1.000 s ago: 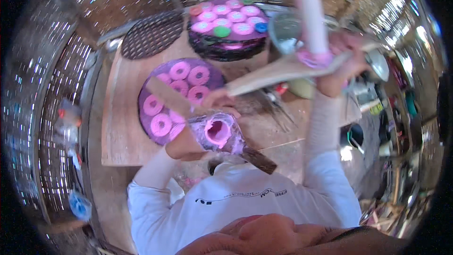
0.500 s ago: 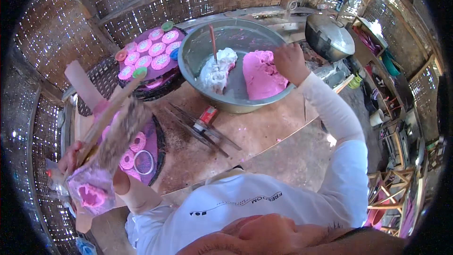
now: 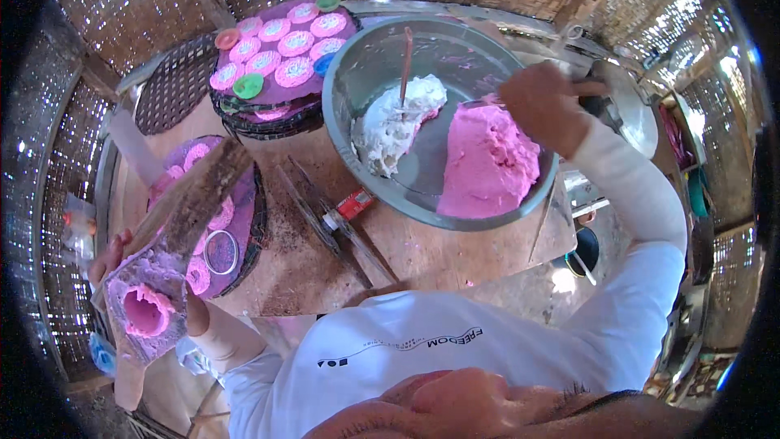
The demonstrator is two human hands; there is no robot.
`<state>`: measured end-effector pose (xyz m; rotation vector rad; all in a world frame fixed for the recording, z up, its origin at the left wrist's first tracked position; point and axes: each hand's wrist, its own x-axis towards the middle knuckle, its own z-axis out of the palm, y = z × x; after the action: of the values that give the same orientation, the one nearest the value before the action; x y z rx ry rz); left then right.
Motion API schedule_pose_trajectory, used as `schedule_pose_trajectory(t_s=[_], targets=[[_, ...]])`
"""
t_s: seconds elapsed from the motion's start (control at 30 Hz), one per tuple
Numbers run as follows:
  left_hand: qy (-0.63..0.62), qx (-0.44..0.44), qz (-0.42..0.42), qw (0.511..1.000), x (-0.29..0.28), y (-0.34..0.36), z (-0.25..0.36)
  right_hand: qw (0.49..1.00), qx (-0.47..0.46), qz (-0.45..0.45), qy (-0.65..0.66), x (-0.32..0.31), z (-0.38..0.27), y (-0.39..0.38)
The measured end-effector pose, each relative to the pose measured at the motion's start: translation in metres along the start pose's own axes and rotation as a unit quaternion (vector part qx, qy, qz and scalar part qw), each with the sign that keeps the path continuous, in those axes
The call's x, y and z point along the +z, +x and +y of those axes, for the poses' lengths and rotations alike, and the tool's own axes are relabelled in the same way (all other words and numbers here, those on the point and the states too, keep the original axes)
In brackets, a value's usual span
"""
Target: The person scoops pink and white dough from a metal bowl and fills circular molds in a purple tray using a wooden spatula. They smooth the dough into the molds and stack the filled trays on a wooden table.
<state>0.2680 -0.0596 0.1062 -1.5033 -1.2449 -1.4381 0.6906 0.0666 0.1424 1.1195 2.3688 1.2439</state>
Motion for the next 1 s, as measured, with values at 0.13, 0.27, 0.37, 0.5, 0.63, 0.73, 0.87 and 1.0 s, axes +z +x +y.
schedule_pose_trajectory(t_s=[0.13, 0.27, 0.37, 0.5, 0.63, 0.73, 0.87, 1.0], targets=[[0.04, 0.016, -0.001, 0.999, -0.004, -0.004, -0.012, 0.975, -0.073, -0.207, 0.043, 0.07, -0.034, 0.057], [0.022, -0.029, 0.011, 0.999, 0.005, -0.012, -0.015, 0.957, -0.211, -0.2, 0.014, 0.113, -0.059, 0.077], [0.051, -0.042, -0.008, 0.998, 0.008, -0.014, -0.018, 0.945, -0.26, -0.199, 0.002, 0.106, -0.066, 0.08], [0.037, -0.02, -0.039, 0.998, 0.004, -0.014, -0.029, 0.935, -0.286, -0.208, 0.02, 0.087, -0.072, 0.072], [0.011, -0.057, -0.015, 0.998, 0.013, -0.015, -0.022, 0.931, -0.289, -0.219, 0.046, 0.063, -0.078, 0.057], [0.017, -0.053, -0.022, 0.998, 0.01, -0.016, -0.029, 0.93, -0.276, -0.228, 0.08, 0.041, -0.079, 0.043], [0.036, 0.001, -0.042, 0.998, 0.008, -0.012, -0.033, 0.926, -0.27, -0.247, 0.099, 0.021, -0.081, 0.025], [0.053, -0.018, -0.051, 0.997, 0.007, -0.014, -0.027, 0.925, -0.254, -0.234, 0.155, 0.014, -0.083, 0.007]])
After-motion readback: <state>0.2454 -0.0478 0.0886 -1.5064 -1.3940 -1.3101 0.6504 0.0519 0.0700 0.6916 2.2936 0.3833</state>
